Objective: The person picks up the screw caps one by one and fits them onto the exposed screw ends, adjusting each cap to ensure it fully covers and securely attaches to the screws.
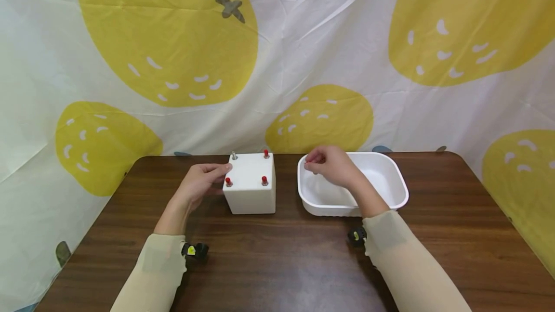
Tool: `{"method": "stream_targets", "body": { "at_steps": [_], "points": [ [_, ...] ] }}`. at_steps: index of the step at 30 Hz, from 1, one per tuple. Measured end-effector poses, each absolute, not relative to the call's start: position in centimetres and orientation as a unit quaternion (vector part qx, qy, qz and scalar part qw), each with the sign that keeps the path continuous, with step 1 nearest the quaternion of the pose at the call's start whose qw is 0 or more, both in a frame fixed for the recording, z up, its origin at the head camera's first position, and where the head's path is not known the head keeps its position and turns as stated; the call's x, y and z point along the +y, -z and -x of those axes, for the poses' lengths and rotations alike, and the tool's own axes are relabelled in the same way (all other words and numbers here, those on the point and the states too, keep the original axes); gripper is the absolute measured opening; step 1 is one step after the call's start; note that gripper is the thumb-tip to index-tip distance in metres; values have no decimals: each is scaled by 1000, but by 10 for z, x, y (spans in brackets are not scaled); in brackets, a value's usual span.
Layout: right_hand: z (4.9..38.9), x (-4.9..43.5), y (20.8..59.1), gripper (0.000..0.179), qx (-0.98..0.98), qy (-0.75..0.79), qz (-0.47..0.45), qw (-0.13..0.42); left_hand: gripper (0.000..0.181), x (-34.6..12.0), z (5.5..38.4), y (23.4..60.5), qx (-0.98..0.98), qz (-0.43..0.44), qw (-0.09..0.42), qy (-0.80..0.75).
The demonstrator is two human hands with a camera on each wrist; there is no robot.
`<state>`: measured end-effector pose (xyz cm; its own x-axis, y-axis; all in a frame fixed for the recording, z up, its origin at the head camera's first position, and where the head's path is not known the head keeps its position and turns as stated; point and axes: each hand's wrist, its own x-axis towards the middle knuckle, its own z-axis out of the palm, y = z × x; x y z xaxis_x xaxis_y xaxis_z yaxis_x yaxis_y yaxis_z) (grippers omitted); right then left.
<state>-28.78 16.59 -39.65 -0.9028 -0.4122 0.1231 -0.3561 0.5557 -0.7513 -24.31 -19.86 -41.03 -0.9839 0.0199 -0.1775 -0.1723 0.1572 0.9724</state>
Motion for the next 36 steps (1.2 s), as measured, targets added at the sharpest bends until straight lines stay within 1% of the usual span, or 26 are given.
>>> {"method": "stream_targets", "body": {
  "at_steps": [4, 11, 16, 23, 36],
  "points": [
    [288, 164, 394, 19, 878, 431, 207, 18, 46, -199, 243, 411, 755, 51, 74, -649],
    [287, 160, 390, 24, 865, 457, 207, 9, 45, -198, 243, 410, 755, 50, 76, -649],
    [285, 154, 386, 26, 845, 492, 210, 11, 45, -198, 243, 410, 753, 51, 75, -651],
    [283, 144, 382, 23, 806, 547, 224, 19, 45, -198, 243, 409, 753, 50, 75, -652],
    [285, 123, 376, 28, 801, 549, 238, 17, 44, -197, 243, 408, 749, 46, 71, -657]
  ]
}}
